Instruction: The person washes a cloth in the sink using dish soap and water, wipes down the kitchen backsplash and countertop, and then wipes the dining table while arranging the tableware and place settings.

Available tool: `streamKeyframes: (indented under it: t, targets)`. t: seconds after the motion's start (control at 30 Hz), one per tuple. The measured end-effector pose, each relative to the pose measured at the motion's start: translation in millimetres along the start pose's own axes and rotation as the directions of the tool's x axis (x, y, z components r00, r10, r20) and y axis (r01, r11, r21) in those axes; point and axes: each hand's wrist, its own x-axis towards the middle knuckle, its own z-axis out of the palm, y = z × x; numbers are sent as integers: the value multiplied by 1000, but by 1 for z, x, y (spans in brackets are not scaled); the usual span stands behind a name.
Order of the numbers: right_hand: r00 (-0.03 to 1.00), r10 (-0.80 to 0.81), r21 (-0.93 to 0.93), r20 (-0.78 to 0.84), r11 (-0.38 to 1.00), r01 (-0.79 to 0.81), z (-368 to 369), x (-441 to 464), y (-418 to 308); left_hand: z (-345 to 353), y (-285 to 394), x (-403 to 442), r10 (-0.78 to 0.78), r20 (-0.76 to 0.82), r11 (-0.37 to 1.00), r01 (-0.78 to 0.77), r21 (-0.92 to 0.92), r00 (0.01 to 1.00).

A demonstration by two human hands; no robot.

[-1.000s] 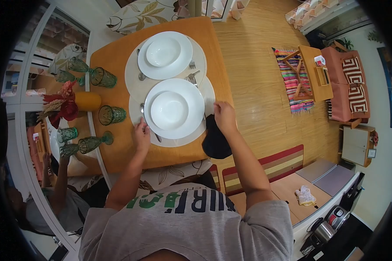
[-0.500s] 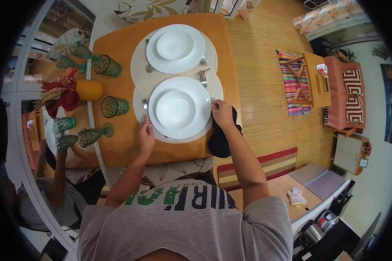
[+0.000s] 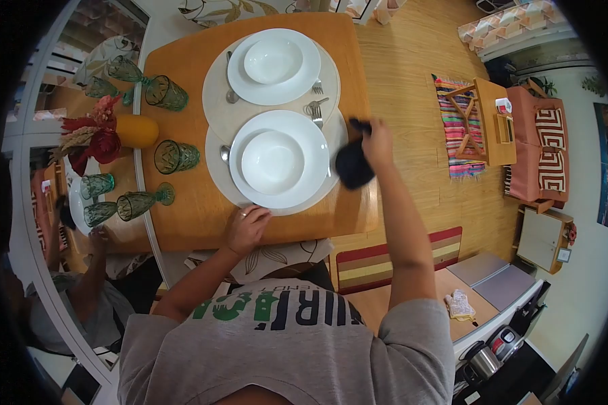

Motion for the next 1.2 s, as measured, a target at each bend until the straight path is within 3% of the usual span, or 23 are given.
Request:
streamKeyframes:
  t: [0.03, 0.13, 0.2, 0.27, 0.3, 0.37, 0.4, 0.5, 0.53, 0.63, 0.7, 0.73, 0.8, 0.83, 0.9, 1.0, 1.13, 1.2]
  targets:
    - [995, -85, -39, -53, 996, 83, 1, 36, 1, 0, 1, 6, 80, 22, 997, -80, -7, 997]
    - [982, -191, -80, 7, 978, 191, -4, 138, -14, 2, -3, 12, 154, 44, 987, -156, 46, 987]
    - [977, -127, -147, 171, 977, 153, -12, 191, -36, 5, -8, 13, 166, 43, 984, -169, 56, 985]
    - [981, -191, -78, -24, 979, 188, 1, 220, -47, 7, -10, 15, 170, 46, 983, -173, 62, 984]
    - [981, -191, -71, -16, 979, 190, 5, 222, -53, 8, -10, 15, 163, 33, 984, -165, 71, 986]
    - [937, -240, -46, -252, 971, 237, 10, 214, -63, 9, -7, 10, 152, 35, 986, -154, 66, 988]
    - [933, -258, 56, -252, 958, 281, 14, 200, -60, 12, -7, 11, 156, -8, 982, -154, 105, 988]
    - [991, -51, 231, -122, 970, 78, 25, 104, -44, 10, -4, 12, 156, -50, 981, -149, 126, 986]
    - [996, 75, 230, -39, 971, -64, 29, 62, -32, 7, -5, 14, 163, -48, 979, -156, 130, 985]
    - [919, 385, 327, 88, 860, -391, 41, -58, -1, 8, -3, 20, 186, -128, 970, -162, 179, 974]
    - [785, 585, 655, 204, 514, -553, 36, -107, -20, 12, -6, 23, 185, -150, 974, -161, 163, 971]
    - [781, 588, 651, 208, 513, -560, 35, -122, -28, 13, -6, 21, 183, -165, 976, -158, 149, 969]
    - [639, 662, 748, 392, 176, -640, 35, -141, -43, 12, -6, 22, 172, -158, 981, -155, 115, 972]
    - [638, 665, 749, 389, 174, -639, 35, -147, -50, 12, -5, 23, 162, -155, 985, -151, 84, 974]
    - [576, 632, 730, 518, 23, -683, 33, -156, -62, 11, -4, 22, 154, -154, 987, -145, 68, 976]
    - [523, 583, 603, 621, 70, -795, 35, -159, -75, 7, -3, 23, 115, -133, 993, -114, 13, 984]
    - [527, 603, 596, 598, 105, -796, 43, -160, -75, 2, -2, 23, 96, -117, 993, -104, -60, 988]
    - [586, 596, 573, 549, 242, -783, 45, -163, -73, 5, -4, 19, 104, -108, 992, -110, -53, 989]
